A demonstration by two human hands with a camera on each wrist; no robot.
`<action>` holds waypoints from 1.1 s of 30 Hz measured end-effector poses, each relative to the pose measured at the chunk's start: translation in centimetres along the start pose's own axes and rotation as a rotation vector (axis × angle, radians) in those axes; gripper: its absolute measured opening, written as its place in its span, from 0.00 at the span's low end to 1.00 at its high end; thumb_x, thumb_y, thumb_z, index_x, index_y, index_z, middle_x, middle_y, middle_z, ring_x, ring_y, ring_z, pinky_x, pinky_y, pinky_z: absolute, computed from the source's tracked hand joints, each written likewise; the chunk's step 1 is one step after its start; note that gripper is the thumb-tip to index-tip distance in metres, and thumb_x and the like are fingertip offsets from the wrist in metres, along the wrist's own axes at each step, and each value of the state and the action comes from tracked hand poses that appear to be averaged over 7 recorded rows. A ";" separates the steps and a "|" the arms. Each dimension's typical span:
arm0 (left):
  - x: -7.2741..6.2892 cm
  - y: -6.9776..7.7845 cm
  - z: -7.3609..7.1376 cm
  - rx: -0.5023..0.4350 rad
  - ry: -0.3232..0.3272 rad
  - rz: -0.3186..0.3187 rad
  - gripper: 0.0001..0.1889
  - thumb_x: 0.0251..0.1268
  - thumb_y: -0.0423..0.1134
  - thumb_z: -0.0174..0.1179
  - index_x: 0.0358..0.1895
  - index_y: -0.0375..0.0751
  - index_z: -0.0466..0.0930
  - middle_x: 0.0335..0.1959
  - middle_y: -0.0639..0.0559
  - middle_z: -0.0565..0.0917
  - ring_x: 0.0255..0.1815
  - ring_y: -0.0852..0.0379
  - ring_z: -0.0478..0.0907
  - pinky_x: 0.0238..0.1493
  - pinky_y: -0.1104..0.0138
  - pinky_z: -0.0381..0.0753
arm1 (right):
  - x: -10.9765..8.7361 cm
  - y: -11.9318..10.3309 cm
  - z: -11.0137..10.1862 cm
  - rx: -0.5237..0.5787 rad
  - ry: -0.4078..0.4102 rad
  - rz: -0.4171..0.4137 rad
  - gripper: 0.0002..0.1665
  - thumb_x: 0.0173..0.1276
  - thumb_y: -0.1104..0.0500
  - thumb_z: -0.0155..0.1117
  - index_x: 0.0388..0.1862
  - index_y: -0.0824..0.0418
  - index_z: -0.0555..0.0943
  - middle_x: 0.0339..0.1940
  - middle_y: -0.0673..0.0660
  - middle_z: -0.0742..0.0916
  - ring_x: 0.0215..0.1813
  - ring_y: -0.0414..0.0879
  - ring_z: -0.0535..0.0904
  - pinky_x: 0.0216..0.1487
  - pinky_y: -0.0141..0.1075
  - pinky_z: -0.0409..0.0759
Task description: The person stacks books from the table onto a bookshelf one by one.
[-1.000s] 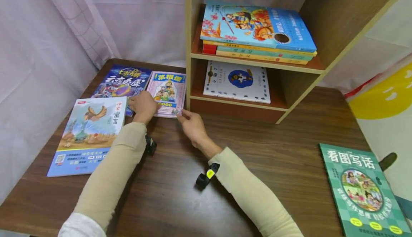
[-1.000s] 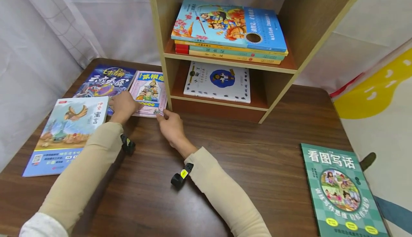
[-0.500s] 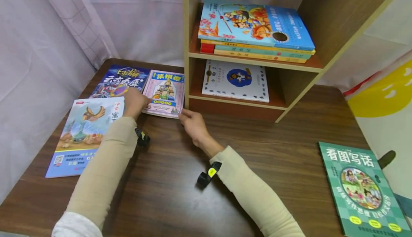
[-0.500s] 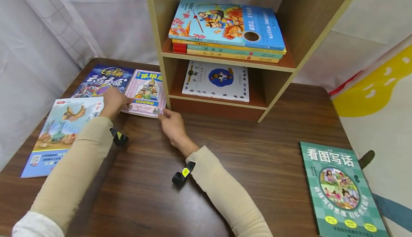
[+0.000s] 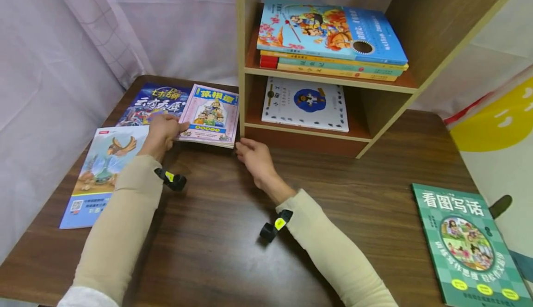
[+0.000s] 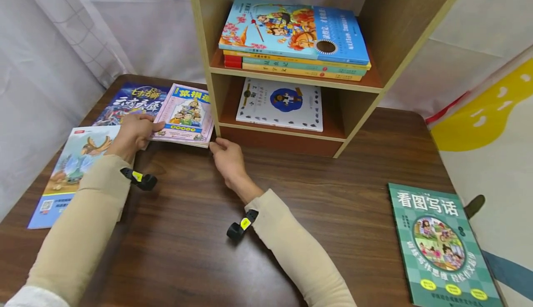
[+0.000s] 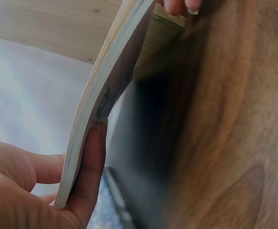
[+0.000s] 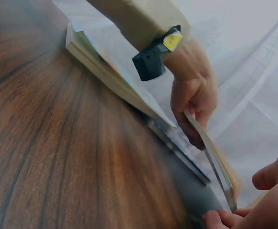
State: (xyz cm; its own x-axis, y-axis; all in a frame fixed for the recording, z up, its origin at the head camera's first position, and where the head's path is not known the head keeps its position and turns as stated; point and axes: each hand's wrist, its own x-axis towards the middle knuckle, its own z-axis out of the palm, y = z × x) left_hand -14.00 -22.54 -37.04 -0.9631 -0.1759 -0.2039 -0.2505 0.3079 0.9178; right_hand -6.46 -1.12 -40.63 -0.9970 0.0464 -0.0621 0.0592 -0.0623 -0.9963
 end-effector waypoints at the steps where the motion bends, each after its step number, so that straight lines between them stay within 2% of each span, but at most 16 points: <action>1: -0.4 0.2 -0.2 -0.002 0.004 0.004 0.22 0.63 0.38 0.63 0.56 0.32 0.68 0.27 0.53 0.68 0.15 0.65 0.62 0.12 0.73 0.62 | -0.1 -0.1 0.0 0.023 -0.006 -0.002 0.24 0.73 0.64 0.54 0.63 0.76 0.69 0.57 0.70 0.79 0.56 0.59 0.78 0.57 0.41 0.77; 4: -1.5 0.4 -0.9 -0.005 0.014 0.040 0.21 0.63 0.37 0.63 0.54 0.31 0.69 0.32 0.51 0.69 0.17 0.65 0.63 0.14 0.73 0.63 | -0.3 -0.5 -0.1 0.075 -0.029 0.004 0.22 0.73 0.64 0.54 0.61 0.77 0.70 0.52 0.71 0.80 0.53 0.59 0.79 0.56 0.41 0.77; 7: -2.5 0.4 -1.3 0.012 0.027 0.081 0.21 0.63 0.37 0.63 0.55 0.29 0.72 0.42 0.46 0.70 0.22 0.65 0.66 0.19 0.74 0.68 | -0.6 -0.8 0.0 0.107 -0.053 0.011 0.21 0.74 0.62 0.55 0.58 0.77 0.73 0.47 0.70 0.82 0.46 0.55 0.81 0.54 0.41 0.79; 9: -3.3 0.2 -1.5 0.034 0.027 0.096 0.23 0.64 0.38 0.63 0.58 0.27 0.72 0.48 0.43 0.71 0.25 0.66 0.69 0.23 0.76 0.72 | -0.8 -0.9 0.1 0.112 -0.064 0.013 0.21 0.74 0.61 0.55 0.57 0.76 0.74 0.46 0.69 0.83 0.42 0.50 0.82 0.52 0.39 0.80; 12: -4.7 -0.3 -1.9 0.056 0.031 0.109 0.26 0.64 0.40 0.63 0.60 0.27 0.71 0.52 0.40 0.71 0.26 0.65 0.72 0.25 0.75 0.75 | -1.3 -0.9 0.1 0.104 -0.092 0.019 0.21 0.74 0.60 0.54 0.57 0.76 0.75 0.47 0.69 0.83 0.38 0.46 0.81 0.50 0.38 0.81; 17: -7.3 -0.9 -2.3 0.080 0.030 0.133 0.28 0.66 0.44 0.61 0.63 0.31 0.70 0.48 0.38 0.76 0.26 0.63 0.76 0.26 0.72 0.78 | -2.5 -0.8 0.1 0.088 -0.180 0.043 0.22 0.75 0.58 0.54 0.56 0.77 0.75 0.44 0.68 0.84 0.38 0.46 0.81 0.48 0.39 0.82; 20: -8.7 -1.3 -2.2 0.071 0.036 0.149 0.27 0.66 0.45 0.61 0.64 0.33 0.70 0.46 0.37 0.80 0.27 0.64 0.78 0.27 0.71 0.79 | -3.3 -0.6 0.0 0.074 -0.224 0.026 0.20 0.74 0.59 0.56 0.53 0.77 0.76 0.42 0.68 0.85 0.37 0.48 0.84 0.46 0.40 0.83; 25: -10.4 -2.5 -1.6 -0.013 0.017 0.164 0.27 0.66 0.41 0.62 0.62 0.29 0.68 0.42 0.36 0.81 0.25 0.66 0.79 0.28 0.72 0.81 | -4.3 -0.4 -0.6 0.030 -0.242 -0.014 0.16 0.71 0.65 0.58 0.51 0.77 0.75 0.40 0.70 0.86 0.30 0.50 0.85 0.41 0.42 0.84; 30: -11.3 -3.3 -1.6 -0.083 -0.051 0.113 0.28 0.65 0.41 0.62 0.61 0.27 0.66 0.40 0.43 0.79 0.27 0.66 0.79 0.29 0.73 0.81 | -5.0 -0.5 -1.5 0.001 -0.238 0.004 0.15 0.70 0.66 0.59 0.51 0.75 0.77 0.38 0.68 0.86 0.25 0.46 0.83 0.34 0.36 0.83; 33: -11.4 -3.4 -2.1 -0.177 -0.117 0.091 0.29 0.67 0.42 0.60 0.62 0.26 0.65 0.38 0.48 0.80 0.29 0.65 0.80 0.31 0.72 0.82 | -5.3 -0.9 -2.2 0.003 -0.246 0.024 0.15 0.70 0.66 0.58 0.52 0.75 0.78 0.38 0.67 0.87 0.24 0.46 0.82 0.30 0.32 0.80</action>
State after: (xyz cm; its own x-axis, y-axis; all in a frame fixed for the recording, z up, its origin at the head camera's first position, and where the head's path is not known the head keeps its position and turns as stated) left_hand -1.95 -23.55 -37.10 -0.9883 -0.0424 -0.1463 -0.1510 0.1472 0.9775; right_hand -1.11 0.88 -39.56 -0.9776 -0.1988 -0.0693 0.0834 -0.0637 -0.9945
